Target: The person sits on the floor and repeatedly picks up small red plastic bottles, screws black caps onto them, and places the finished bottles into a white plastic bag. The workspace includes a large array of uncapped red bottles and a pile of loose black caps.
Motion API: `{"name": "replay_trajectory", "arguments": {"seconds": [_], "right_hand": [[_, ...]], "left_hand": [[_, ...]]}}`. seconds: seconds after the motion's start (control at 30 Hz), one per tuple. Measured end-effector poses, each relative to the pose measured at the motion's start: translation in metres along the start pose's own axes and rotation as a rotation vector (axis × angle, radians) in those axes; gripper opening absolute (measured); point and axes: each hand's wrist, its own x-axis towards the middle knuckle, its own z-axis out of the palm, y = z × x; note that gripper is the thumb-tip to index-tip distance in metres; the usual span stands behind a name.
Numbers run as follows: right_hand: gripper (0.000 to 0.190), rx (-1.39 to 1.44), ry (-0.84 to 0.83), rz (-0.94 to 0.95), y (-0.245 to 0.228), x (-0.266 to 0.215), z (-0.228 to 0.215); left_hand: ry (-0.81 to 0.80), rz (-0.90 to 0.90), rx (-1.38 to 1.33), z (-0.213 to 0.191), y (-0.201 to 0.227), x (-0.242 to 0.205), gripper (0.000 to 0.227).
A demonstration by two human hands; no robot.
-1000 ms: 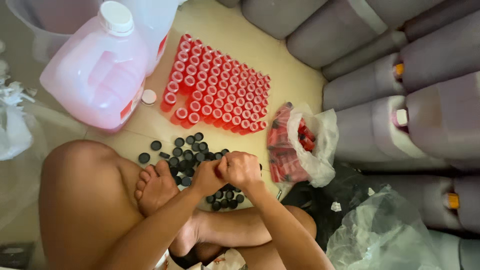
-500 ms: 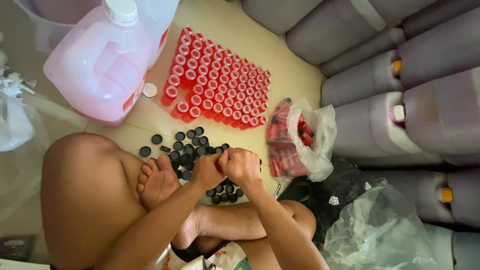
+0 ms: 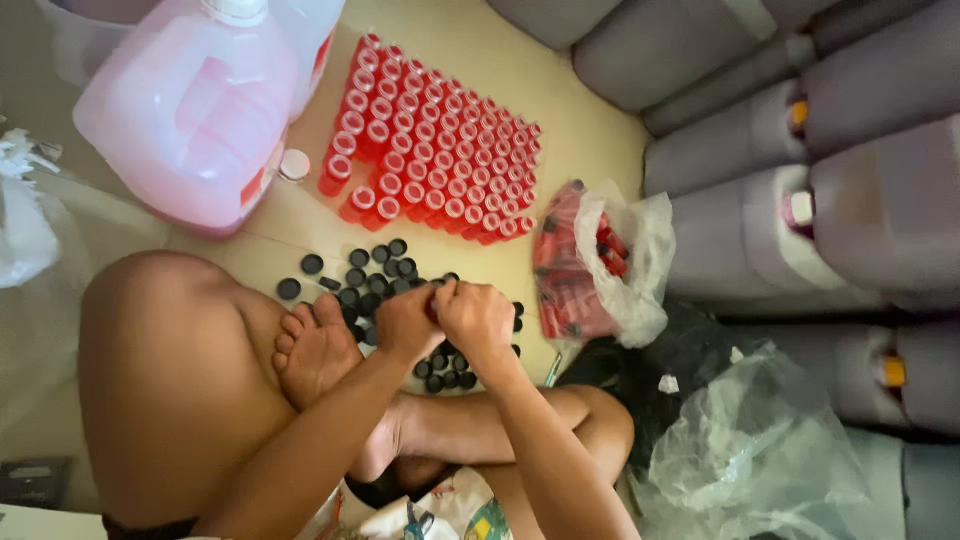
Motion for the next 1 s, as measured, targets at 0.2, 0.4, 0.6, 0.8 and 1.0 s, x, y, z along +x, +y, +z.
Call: {"name": "replay_trajectory", "arguments": {"seconds": [0.2, 0.4, 0.6, 0.8, 1.0], "right_hand": [[0.052, 0.273, -0.153, 0.064, -0.012, -0.011, -0.051], [0.041, 1.051, -0.136, 0.081, 0.042, -0.034, -0.033], [0.026, 1.259, -0.116, 0.208, 0.095, -0.055, 0.014], [0.029, 1.320, 0.117, 0.397, 0.163, -0.035, 0.012], [0.038, 1.340, 0.257, 0.608, 0.267, 0.032, -0.005]], "left_hand": [[0.013, 0.084, -0.172, 0.020, -0.013, -0.004, 0.013], [-0.383, -0.239, -0.543, 0.024, -0.018, -0.003, 0.050], [-0.461, -0.160, -0.533, 0.067, -0.004, -0.014, 0.049], [-0.494, -0.029, -0.313, 0.112, 0.100, 0.018, 0.051], [-0.451, 0.117, -0.154, 0.185, 0.193, 0.072, 0.051]]}}
